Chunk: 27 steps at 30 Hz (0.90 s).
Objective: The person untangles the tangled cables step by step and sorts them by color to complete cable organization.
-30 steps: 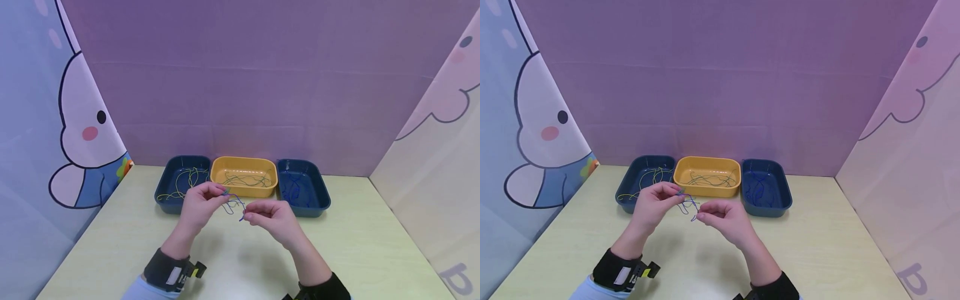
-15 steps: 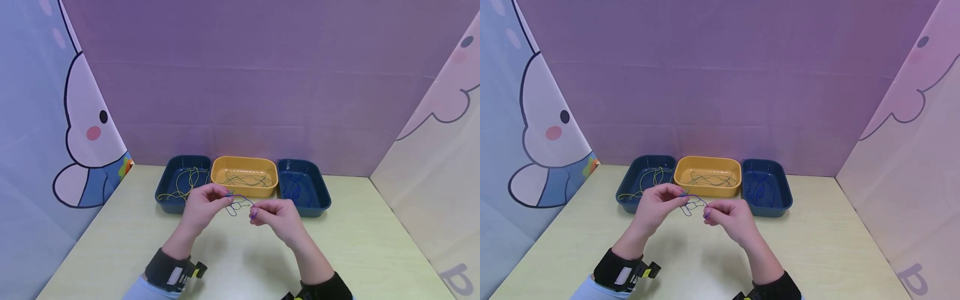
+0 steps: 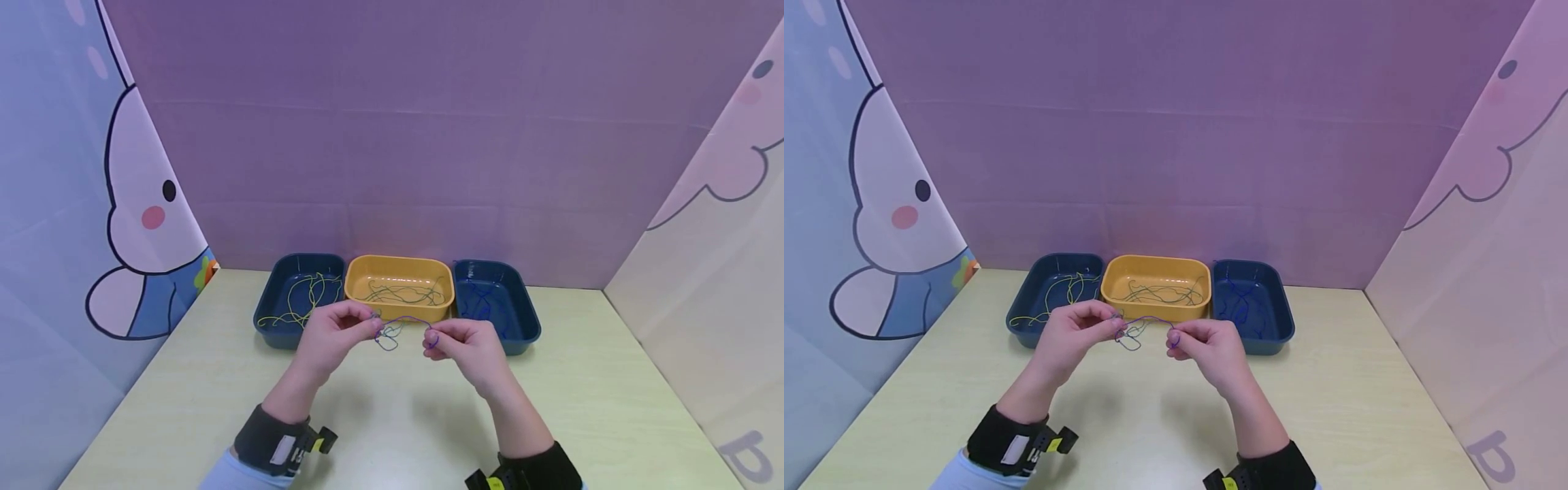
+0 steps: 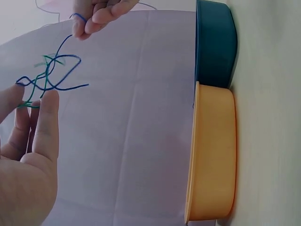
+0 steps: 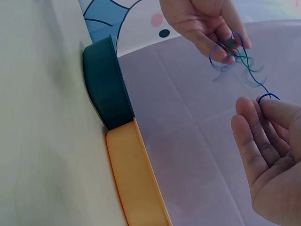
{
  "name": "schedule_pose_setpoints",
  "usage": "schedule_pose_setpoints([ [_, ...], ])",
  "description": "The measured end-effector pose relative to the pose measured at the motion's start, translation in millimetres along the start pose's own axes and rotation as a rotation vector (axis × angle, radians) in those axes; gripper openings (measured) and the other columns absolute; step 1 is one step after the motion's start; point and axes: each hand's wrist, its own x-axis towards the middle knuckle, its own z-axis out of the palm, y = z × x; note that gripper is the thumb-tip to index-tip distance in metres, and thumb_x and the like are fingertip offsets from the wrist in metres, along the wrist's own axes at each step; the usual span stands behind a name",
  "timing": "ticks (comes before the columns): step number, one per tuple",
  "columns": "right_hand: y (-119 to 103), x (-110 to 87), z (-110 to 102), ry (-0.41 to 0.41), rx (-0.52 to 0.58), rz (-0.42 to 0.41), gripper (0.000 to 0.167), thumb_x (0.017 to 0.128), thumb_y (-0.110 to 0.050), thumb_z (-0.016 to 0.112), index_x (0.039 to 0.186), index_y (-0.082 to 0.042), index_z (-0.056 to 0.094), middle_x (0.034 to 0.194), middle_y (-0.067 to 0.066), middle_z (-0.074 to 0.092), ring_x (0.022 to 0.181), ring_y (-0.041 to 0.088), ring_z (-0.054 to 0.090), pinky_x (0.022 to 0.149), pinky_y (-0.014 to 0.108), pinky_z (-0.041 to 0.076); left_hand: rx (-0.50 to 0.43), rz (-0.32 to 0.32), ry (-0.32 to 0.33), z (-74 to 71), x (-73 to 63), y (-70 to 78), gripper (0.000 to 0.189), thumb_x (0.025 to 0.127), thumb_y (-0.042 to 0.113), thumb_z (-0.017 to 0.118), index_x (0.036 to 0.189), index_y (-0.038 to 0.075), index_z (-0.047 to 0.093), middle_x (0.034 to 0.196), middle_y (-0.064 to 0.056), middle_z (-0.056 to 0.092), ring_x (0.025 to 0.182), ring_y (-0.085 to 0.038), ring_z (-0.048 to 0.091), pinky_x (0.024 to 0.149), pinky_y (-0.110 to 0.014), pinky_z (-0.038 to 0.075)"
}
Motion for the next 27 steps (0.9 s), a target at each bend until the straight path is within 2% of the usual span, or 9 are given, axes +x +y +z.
schedule_pose_setpoints([
  [8, 2.2, 0.3, -18.0, 0.049, -0.024, 0.014, 0.024, 0.088, -0.022, 0.071, 0.1, -0.002, 0.072, 0.091, 0.014, 0.073, 0.08, 0.025, 0.073, 0.075, 0.034, 0.059, 0.007, -0.021, 0.067, -8.8, 2.0, 1.4, 0.025, 0.083, 0.027, 0.077, 0.092, 0.005, 0.069, 0.098, -0.011, 0.066, 0.087, -0.025, 0.067, 0.08, -0.031, 0.058],
  [16, 2.8, -0.5, -41.9, 0.128, 0.014, -0.034, 0.029, 0.088, -0.021, 0.071, 0.101, 0.005, 0.07, 0.088, 0.009, 0.074, 0.076, 0.022, 0.074, 0.075, 0.035, 0.059, 0.04, -0.05, 0.163, -20.6, 3.5, 4.5, 0.028, 0.082, 0.029, 0.078, 0.094, 0.006, 0.068, 0.097, -0.01, 0.068, 0.087, -0.023, 0.069, 0.078, -0.028, 0.058],
  [22, 5.1, -3.2, -66.3, 0.185, 0.068, -0.063, 0.026, 0.088, -0.018, 0.071, 0.101, 0.005, 0.07, 0.084, 0.003, 0.074, 0.074, 0.019, 0.073, 0.073, 0.035, 0.059, 0.077, -0.029, 0.22, -32.6, 4.7, 3.7, 0.03, 0.082, 0.031, 0.077, 0.097, 0.006, 0.068, 0.096, -0.008, 0.069, 0.085, -0.021, 0.07, 0.079, -0.026, 0.057],
  [27, 4.3, -5.5, -85.0, 0.242, 0.08, -0.085, 0.025, 0.087, -0.018, 0.072, 0.099, 0.004, 0.071, 0.082, 0.001, 0.074, 0.072, 0.016, 0.073, 0.073, 0.033, 0.059, 0.061, -0.001, 0.282, -42.4, 5.5, 6.2, 0.029, 0.083, 0.028, 0.077, 0.097, 0.004, 0.068, 0.093, -0.006, 0.07, 0.083, -0.019, 0.071, 0.079, -0.027, 0.058],
])
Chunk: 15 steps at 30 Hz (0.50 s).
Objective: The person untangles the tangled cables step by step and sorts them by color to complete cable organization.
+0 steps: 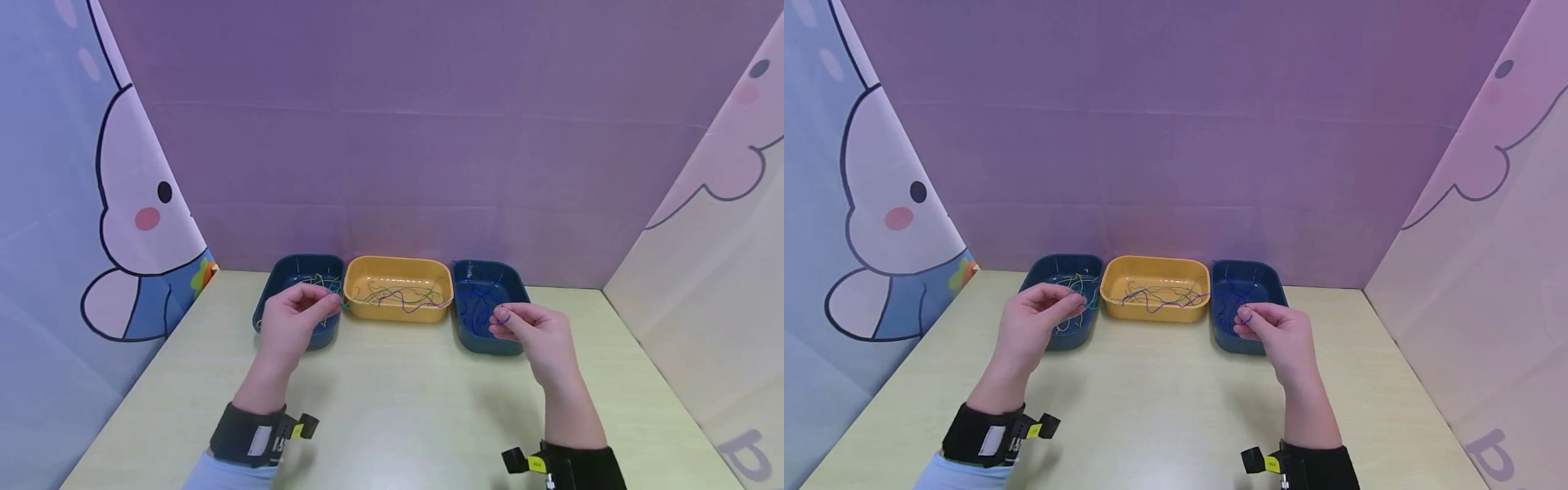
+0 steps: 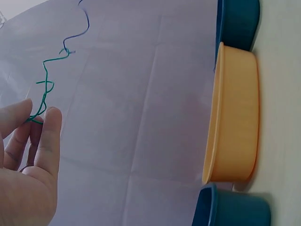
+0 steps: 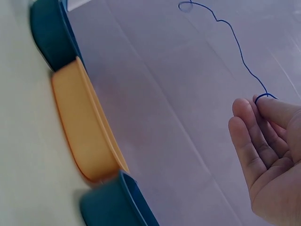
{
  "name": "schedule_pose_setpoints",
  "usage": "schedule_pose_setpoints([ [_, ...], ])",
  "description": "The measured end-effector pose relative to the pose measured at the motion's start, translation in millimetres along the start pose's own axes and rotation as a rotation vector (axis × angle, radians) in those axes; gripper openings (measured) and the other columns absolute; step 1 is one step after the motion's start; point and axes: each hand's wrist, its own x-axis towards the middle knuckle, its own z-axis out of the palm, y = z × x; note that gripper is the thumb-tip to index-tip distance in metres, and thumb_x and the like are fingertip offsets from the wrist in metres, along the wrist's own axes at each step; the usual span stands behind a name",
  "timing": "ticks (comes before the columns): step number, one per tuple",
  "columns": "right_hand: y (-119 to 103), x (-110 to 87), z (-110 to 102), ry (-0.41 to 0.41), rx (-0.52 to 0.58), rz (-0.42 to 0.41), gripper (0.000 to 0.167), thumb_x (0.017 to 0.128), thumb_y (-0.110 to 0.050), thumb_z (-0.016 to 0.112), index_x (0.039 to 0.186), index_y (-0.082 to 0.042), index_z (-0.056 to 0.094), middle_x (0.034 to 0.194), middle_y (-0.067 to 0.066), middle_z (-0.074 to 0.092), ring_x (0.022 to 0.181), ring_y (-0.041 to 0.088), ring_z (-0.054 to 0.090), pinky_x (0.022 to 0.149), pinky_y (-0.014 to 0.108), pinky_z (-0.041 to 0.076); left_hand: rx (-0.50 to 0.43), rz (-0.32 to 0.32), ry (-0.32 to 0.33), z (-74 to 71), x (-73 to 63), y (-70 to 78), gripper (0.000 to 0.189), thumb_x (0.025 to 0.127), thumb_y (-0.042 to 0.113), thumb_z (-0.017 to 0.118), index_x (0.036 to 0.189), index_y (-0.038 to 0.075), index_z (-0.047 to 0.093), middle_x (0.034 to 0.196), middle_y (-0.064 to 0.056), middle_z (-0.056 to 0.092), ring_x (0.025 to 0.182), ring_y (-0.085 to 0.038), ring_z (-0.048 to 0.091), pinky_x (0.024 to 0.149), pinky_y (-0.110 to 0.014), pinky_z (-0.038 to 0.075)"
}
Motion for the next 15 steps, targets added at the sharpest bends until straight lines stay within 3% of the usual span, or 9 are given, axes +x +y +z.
schedule_pose_setpoints([
  [9, -0.4, -0.1, -27.5, 0.08, 0.051, -0.006, 0.032, 0.086, -0.015, 0.073, 0.104, 0.012, 0.067, 0.082, 0.003, 0.075, 0.072, 0.016, 0.073, 0.073, 0.031, 0.058, -0.042, 0.011, 0.096, -13.8, 4.7, 1.5, 0.028, 0.084, 0.025, 0.075, 0.098, 0.002, 0.068, 0.092, -0.004, 0.071, 0.083, -0.016, 0.072, 0.08, -0.025, 0.057],
  [15, -2.3, 0.8, -39.8, 0.132, 0.087, 0.012, 0.031, 0.084, -0.011, 0.074, 0.103, 0.013, 0.067, 0.08, 0.003, 0.075, 0.069, 0.016, 0.073, 0.071, 0.03, 0.058, -0.086, 0.004, 0.226, -22.6, 8.2, 2.0, 0.029, 0.082, 0.024, 0.077, 0.098, 0.001, 0.07, 0.09, -0.006, 0.069, 0.081, -0.015, 0.072, 0.079, -0.023, 0.056],
])
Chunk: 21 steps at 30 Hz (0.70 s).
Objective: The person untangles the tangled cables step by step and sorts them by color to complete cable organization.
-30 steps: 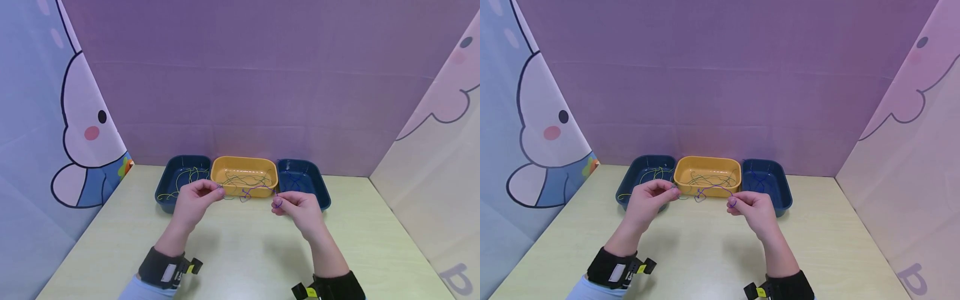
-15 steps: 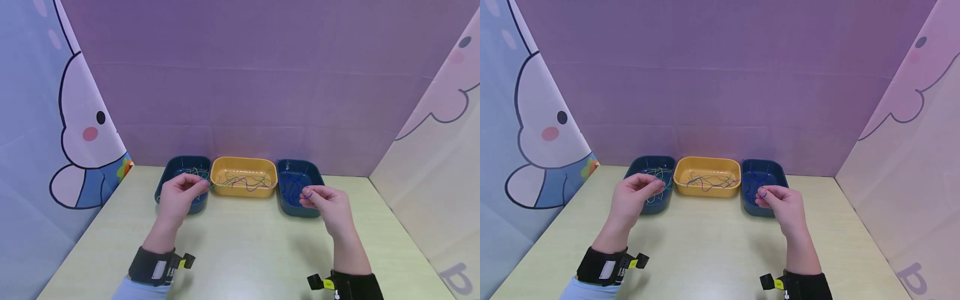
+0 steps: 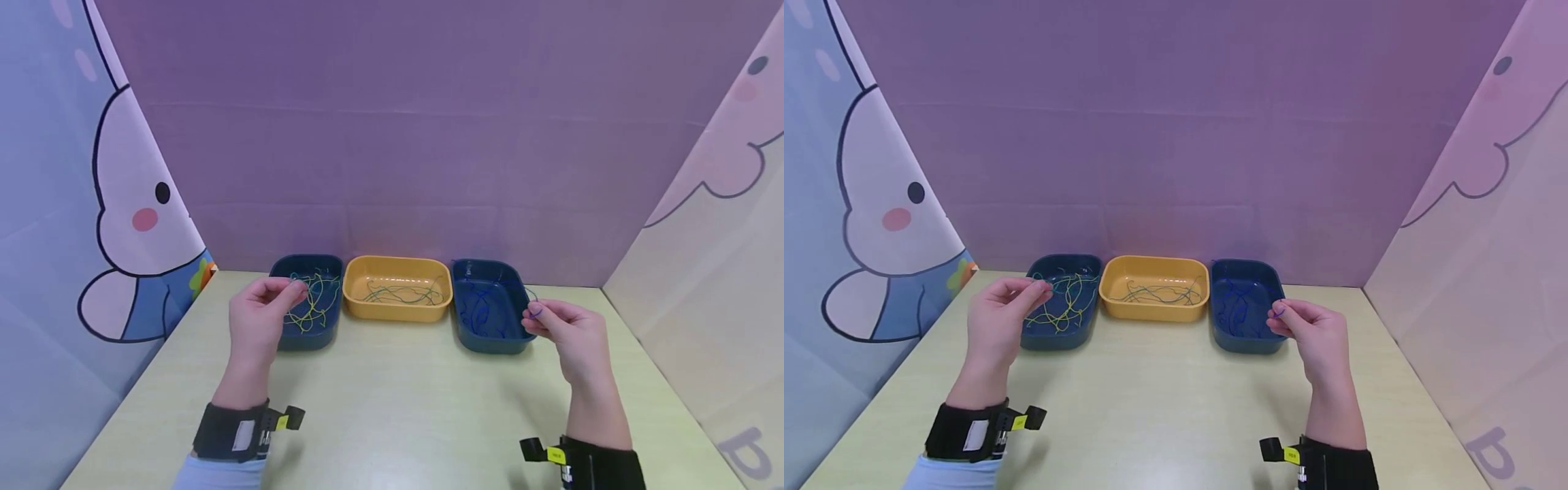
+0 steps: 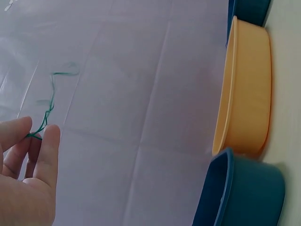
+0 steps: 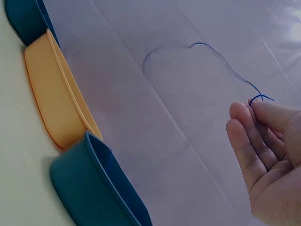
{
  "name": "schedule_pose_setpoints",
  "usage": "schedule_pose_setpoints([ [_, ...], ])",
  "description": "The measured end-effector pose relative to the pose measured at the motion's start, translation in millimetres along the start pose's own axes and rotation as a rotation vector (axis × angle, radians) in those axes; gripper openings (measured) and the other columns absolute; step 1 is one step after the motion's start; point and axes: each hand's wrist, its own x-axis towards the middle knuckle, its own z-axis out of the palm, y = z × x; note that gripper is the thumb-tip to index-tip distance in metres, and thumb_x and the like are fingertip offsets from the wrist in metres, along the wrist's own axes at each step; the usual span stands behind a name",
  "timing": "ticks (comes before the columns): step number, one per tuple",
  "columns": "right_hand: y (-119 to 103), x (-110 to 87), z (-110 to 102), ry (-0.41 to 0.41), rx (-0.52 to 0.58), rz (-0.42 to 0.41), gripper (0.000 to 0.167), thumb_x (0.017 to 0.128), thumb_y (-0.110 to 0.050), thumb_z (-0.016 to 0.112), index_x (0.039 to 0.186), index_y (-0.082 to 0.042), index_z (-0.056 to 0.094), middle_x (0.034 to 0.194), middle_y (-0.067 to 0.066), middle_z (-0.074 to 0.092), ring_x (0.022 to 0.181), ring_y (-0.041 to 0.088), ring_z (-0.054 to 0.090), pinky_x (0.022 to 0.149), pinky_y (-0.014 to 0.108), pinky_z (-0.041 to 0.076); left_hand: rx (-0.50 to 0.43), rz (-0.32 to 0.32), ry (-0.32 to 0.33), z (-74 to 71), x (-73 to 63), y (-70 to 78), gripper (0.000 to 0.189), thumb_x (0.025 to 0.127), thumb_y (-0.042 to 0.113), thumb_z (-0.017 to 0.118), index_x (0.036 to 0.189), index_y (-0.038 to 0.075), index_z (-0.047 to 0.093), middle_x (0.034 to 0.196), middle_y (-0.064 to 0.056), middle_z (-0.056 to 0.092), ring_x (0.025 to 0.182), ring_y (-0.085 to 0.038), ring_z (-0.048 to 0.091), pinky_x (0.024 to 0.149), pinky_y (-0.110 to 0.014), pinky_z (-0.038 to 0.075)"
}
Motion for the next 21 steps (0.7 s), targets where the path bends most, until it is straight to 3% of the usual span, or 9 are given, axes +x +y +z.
schedule_pose_setpoints([
  [3, -1.5, 0.1, 1.0, -0.003, 0.001, 0.0, 0.029, 0.084, -0.01, 0.074, 0.101, 0.012, 0.068, 0.08, 0.004, 0.075, 0.068, 0.017, 0.073, 0.07, 0.03, 0.058, -0.006, 0.0, 0.008, -1.0, -0.4, 1.1, 0.029, 0.082, 0.024, 0.077, 0.097, 0.0, 0.07, 0.088, -0.005, 0.069, 0.08, -0.015, 0.072, 0.079, -0.023, 0.057],
  [10, -2.5, -1.3, 7.6, -0.008, -0.027, 0.002, 0.029, 0.083, -0.013, 0.075, 0.1, 0.009, 0.07, 0.081, 0.004, 0.074, 0.069, 0.017, 0.072, 0.07, 0.03, 0.059, 0.028, 0.04, -0.069, 6.2, -3.9, -0.1, 0.026, 0.082, 0.023, 0.077, 0.094, 0.001, 0.07, 0.085, -0.003, 0.07, 0.078, -0.016, 0.071, 0.077, -0.025, 0.058],
  [21, -3.3, -3.1, 10.3, 0.013, -0.034, -0.005, 0.032, 0.083, -0.013, 0.076, 0.102, 0.012, 0.069, 0.081, 0.003, 0.074, 0.069, 0.016, 0.072, 0.07, 0.03, 0.059, 0.045, 0.032, -0.097, 7.5, -7.0, -0.5, 0.026, 0.082, 0.024, 0.078, 0.093, 0.002, 0.07, 0.085, -0.003, 0.07, 0.078, -0.016, 0.071, 0.076, -0.026, 0.058],
])
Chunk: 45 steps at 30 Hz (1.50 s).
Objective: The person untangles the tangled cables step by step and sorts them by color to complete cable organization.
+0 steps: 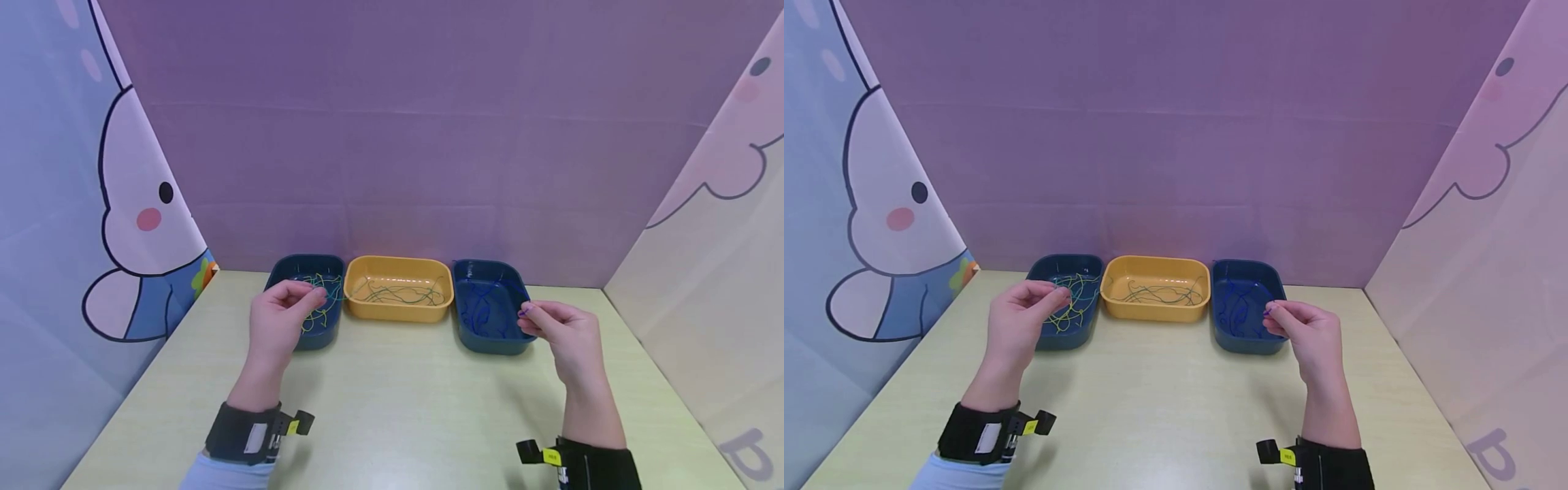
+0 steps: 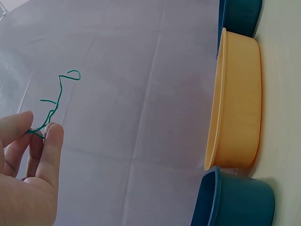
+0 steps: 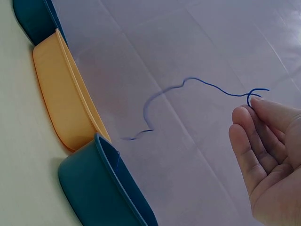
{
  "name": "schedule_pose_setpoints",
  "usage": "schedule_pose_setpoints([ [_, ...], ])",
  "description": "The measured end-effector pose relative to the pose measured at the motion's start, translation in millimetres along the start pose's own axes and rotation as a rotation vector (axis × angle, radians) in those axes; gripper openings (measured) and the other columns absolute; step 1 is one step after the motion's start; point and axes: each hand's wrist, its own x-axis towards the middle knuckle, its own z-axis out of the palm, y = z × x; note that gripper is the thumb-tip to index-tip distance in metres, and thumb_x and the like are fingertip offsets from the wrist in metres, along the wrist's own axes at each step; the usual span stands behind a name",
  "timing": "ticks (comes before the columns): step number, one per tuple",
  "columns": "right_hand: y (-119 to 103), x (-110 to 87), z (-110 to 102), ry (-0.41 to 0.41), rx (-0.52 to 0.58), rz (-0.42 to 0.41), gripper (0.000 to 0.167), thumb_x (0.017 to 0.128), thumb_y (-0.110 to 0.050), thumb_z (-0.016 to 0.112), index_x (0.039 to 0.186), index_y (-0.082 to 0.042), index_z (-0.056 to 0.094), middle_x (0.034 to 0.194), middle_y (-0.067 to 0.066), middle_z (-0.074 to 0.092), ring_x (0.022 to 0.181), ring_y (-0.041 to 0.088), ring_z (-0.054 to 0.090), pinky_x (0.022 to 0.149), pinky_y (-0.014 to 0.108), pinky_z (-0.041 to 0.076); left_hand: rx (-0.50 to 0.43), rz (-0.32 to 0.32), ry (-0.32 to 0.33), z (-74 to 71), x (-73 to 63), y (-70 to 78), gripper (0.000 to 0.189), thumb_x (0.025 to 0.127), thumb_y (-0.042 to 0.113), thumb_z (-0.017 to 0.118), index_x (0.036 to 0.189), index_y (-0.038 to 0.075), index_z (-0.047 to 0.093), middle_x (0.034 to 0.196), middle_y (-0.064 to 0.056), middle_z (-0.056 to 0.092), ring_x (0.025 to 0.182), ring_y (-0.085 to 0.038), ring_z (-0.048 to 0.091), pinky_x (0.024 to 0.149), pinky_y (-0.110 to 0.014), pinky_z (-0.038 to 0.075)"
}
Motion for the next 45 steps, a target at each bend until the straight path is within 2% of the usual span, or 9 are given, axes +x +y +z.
schedule_pose_setpoints([
  [10, 2.0, 4.1, 1.0, 0.041, -0.04, 0.007, 0.034, 0.081, -0.016, 0.078, 0.102, 0.01, 0.07, 0.081, 0.003, 0.074, 0.069, 0.017, 0.072, 0.068, 0.029, 0.059, 0.002, 0.0, -0.02, 2.3, -0.4, 0.8, 0.027, 0.082, 0.025, 0.078, 0.093, 0.002, 0.07, 0.087, -0.003, 0.071, 0.08, -0.017, 0.071, 0.076, -0.027, 0.058],
  [14, 4.5, 11.6, 0.8, 0.061, -0.162, 0.019, 0.038, 0.081, -0.024, 0.078, 0.104, 0.006, 0.071, 0.078, -0.002, 0.074, 0.068, 0.019, 0.071, 0.067, 0.026, 0.059, -0.006, -0.005, -0.021, 3.3, -0.5, 2.1, 0.027, 0.082, 0.025, 0.078, 0.093, 0.001, 0.069, 0.087, -0.004, 0.07, 0.08, -0.017, 0.072, 0.077, -0.028, 0.058],
  [19, 8.6, 24.9, 0.1, 0.063, -0.336, 0.024, 0.044, 0.083, -0.035, 0.076, 0.109, 0.0, 0.071, 0.082, -0.008, 0.073, 0.069, 0.013, 0.07, 0.067, 0.023, 0.058, 0.0, -0.024, -0.019, 3.9, -0.7, 2.5, 0.028, 0.081, 0.026, 0.079, 0.093, 0.002, 0.069, 0.088, -0.004, 0.07, 0.08, -0.017, 0.071, 0.076, -0.027, 0.058],
  [25, 12.2, 40.6, 0.5, 0.048, -0.469, 0.023, 0.043, 0.085, -0.04, 0.073, 0.109, -0.005, 0.073, 0.094, 0.001, 0.073, 0.074, 0.014, 0.071, 0.068, 0.023, 0.058, 0.022, -0.037, -0.016, 4.0, -1.8, 1.2, 0.028, 0.081, 0.027, 0.079, 0.092, 0.003, 0.07, 0.088, -0.004, 0.07, 0.079, -0.018, 0.07, 0.074, -0.026, 0.058],
  [34, 19.2, 67.5, 1.9, 0.021, -0.573, 0.011, 0.036, 0.087, -0.035, 0.072, 0.107, -0.005, 0.073, 0.101, 0.015, 0.073, 0.072, 0.011, 0.071, 0.067, 0.022, 0.058, 0.05, -0.047, -0.024, 5.1, -1.5, 0.2, 0.03, 0.08, 0.031, 0.079, 0.093, 0.005, 0.07, 0.09, -0.004, 0.068, 0.079, -0.017, 0.07, 0.073, -0.028, 0.058],
  [41, 32.2, 83.7, 4.7, -0.017, -0.686, 0.099, 0.028, 0.09, -0.03, 0.068, 0.106, -0.006, 0.072, 0.1, 0.017, 0.073, 0.083, 0.025, 0.073, 0.067, 0.025, 0.058, 0.045, -0.051, -0.034, 7.5, -3.9, 0.7, 0.031, 0.08, 0.03, 0.08, 0.093, 0.005, 0.07, 0.09, -0.005, 0.067, 0.079, -0.017, 0.07, 0.074, -0.026, 0.058],
  [45, 40.5, 87.0, 7.2, -0.038, -0.744, 0.147, 0.026, 0.091, -0.028, 0.067, 0.106, -0.007, 0.073, 0.1, 0.015, 0.073, 0.085, 0.025, 0.072, 0.073, 0.032, 0.059, 0.033, -0.045, -0.035, 8.8, -4.2, 0.4, 0.03, 0.08, 0.029, 0.08, 0.093, 0.005, 0.07, 0.091, -0.005, 0.068, 0.079, -0.016, 0.07, 0.074, -0.025, 0.058],
])
